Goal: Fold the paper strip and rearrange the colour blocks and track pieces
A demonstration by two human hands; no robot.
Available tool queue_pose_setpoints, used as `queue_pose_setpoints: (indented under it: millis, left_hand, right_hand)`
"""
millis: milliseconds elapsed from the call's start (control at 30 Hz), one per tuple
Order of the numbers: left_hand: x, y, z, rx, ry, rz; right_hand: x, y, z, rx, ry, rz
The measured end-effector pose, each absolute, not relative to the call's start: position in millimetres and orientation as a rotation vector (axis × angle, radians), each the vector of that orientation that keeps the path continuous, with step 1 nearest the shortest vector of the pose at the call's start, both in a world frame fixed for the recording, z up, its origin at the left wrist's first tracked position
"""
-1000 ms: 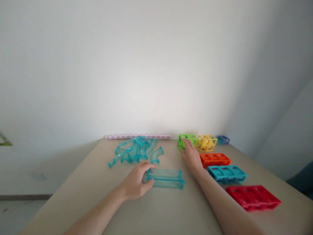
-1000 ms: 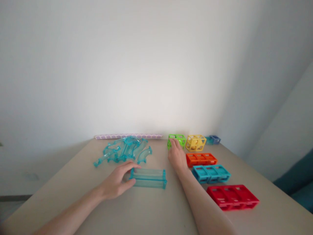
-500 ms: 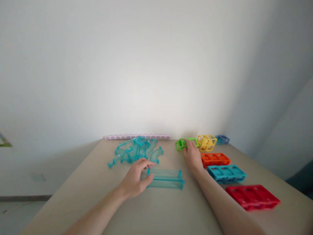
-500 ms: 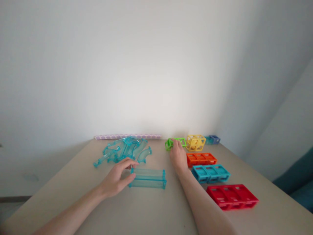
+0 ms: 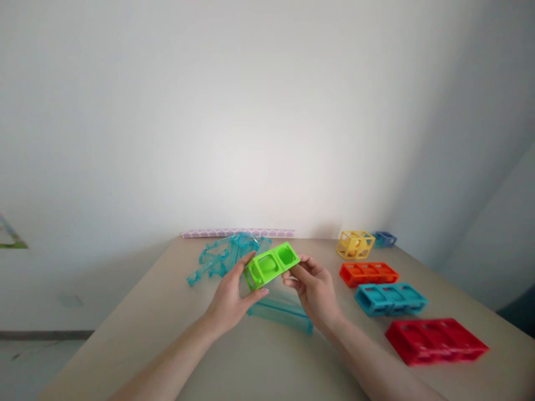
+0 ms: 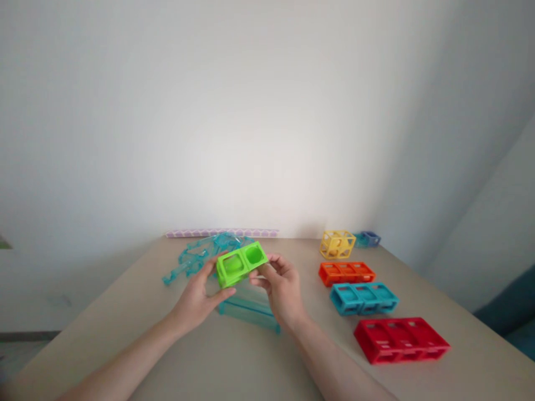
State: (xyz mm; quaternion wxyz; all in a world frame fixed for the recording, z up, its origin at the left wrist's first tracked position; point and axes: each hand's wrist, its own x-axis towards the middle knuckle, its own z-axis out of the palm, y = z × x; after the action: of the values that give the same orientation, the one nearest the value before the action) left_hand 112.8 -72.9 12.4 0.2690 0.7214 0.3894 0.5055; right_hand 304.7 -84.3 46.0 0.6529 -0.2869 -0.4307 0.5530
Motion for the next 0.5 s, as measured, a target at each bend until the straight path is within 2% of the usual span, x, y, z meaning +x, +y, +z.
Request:
queue_pose_setpoints:
  millis: [267, 500]
  left_hand:
    - [116, -79, 26, 1.494, 0.833, 1.340]
    - [115, -83, 32, 1.354, 0.727, 1.207]
  right_hand:
    - [312, -86, 39, -0.706, -1.233, 1.436]
    - [311, -86, 37, -0.786, -1.323, 1.270]
